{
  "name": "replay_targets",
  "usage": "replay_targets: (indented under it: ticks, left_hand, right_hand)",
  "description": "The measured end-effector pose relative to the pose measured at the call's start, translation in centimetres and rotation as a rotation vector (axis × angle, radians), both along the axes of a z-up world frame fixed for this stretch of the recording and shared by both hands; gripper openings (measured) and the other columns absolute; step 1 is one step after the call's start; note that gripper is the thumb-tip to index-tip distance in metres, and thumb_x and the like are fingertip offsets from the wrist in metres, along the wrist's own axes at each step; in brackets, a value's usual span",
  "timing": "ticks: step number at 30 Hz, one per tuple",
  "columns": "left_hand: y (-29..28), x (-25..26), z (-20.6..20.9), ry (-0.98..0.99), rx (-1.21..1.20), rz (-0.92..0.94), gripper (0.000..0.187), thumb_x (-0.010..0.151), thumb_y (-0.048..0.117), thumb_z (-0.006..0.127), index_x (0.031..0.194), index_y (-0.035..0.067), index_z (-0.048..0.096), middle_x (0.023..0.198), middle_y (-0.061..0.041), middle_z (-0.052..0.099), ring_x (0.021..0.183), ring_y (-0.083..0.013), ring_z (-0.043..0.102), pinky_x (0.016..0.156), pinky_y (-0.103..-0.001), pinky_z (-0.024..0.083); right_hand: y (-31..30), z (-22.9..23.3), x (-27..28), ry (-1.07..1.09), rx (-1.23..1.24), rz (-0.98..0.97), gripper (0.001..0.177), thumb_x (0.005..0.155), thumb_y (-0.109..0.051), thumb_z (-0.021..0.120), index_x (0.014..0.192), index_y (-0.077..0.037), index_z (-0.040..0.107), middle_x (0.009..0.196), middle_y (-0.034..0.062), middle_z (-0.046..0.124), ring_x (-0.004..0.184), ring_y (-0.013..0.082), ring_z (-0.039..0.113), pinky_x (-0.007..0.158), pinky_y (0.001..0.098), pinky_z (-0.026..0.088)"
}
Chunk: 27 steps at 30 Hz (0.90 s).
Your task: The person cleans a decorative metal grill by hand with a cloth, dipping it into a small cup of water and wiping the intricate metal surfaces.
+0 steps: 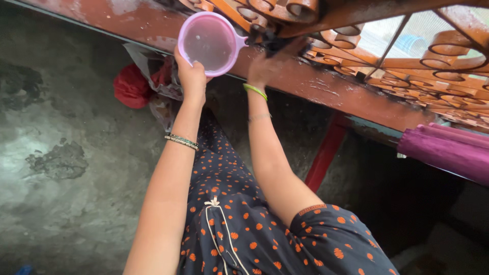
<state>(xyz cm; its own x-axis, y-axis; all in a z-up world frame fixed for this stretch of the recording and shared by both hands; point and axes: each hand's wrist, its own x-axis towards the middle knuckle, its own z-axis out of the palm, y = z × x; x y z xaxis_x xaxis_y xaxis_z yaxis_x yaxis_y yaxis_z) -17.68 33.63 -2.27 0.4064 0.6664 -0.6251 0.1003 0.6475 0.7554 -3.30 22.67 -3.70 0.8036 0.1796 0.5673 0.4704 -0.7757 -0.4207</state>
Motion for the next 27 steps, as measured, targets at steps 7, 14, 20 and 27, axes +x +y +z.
replay_targets:
  ticks: [7,14,20,27]
  left_hand:
    - [0.0,0.3,0.3,0.028,0.006,0.035,0.072,0.091,-0.009,0.039,0.155,0.022,0.028,0.146,-0.016,0.049,0.116,-0.0302,0.070,0.071,-0.039,0.069]
    - [-0.1,0.4,-0.2,0.009,0.039,0.069,0.070,0.092,-0.007,0.041,0.154,0.021,0.027,0.147,-0.015,0.047,0.121,-0.0295,0.067,0.076,-0.041,0.067]
    - [0.1,0.2,-0.3,0.027,0.015,0.030,0.065,0.095,-0.004,0.043,0.153,0.020,0.027,0.147,-0.014,0.047,0.120,-0.0297,0.066,0.076,-0.041,0.070]
    - [0.0,0.6,0.6,-0.003,-0.019,0.068,0.066,0.094,-0.005,0.041,0.153,0.020,0.027,0.147,-0.014,0.047,0.120,-0.0302,0.067,0.077,-0.042,0.071]
  right_hand:
    - [-3.9,-8.9,1.0,0.141,-0.065,0.127,0.082,0.087,0.003,0.055,0.159,0.005,0.016,0.167,0.0308,0.013,0.155,0.0496,0.019,0.130,0.0491,0.021]
    - [-5.4,-7.7,0.5,0.354,-0.313,0.183,0.064,0.082,0.008,0.060,0.143,-0.001,0.045,0.156,0.0237,0.038,0.144,0.0474,0.037,0.121,0.0498,0.032]
    - [-3.5,-5.6,1.6,0.247,-0.076,0.062,0.063,0.075,0.006,0.061,0.136,0.009,0.045,0.150,0.0292,0.037,0.139,0.0504,0.034,0.117,0.0527,0.031]
    - [-2.6,-6.4,0.5,0.270,-0.341,0.087,0.048,0.079,0.008,0.057,0.127,0.005,0.051,0.140,0.0269,0.047,0.125,0.0468,0.046,0.110,0.0502,0.041]
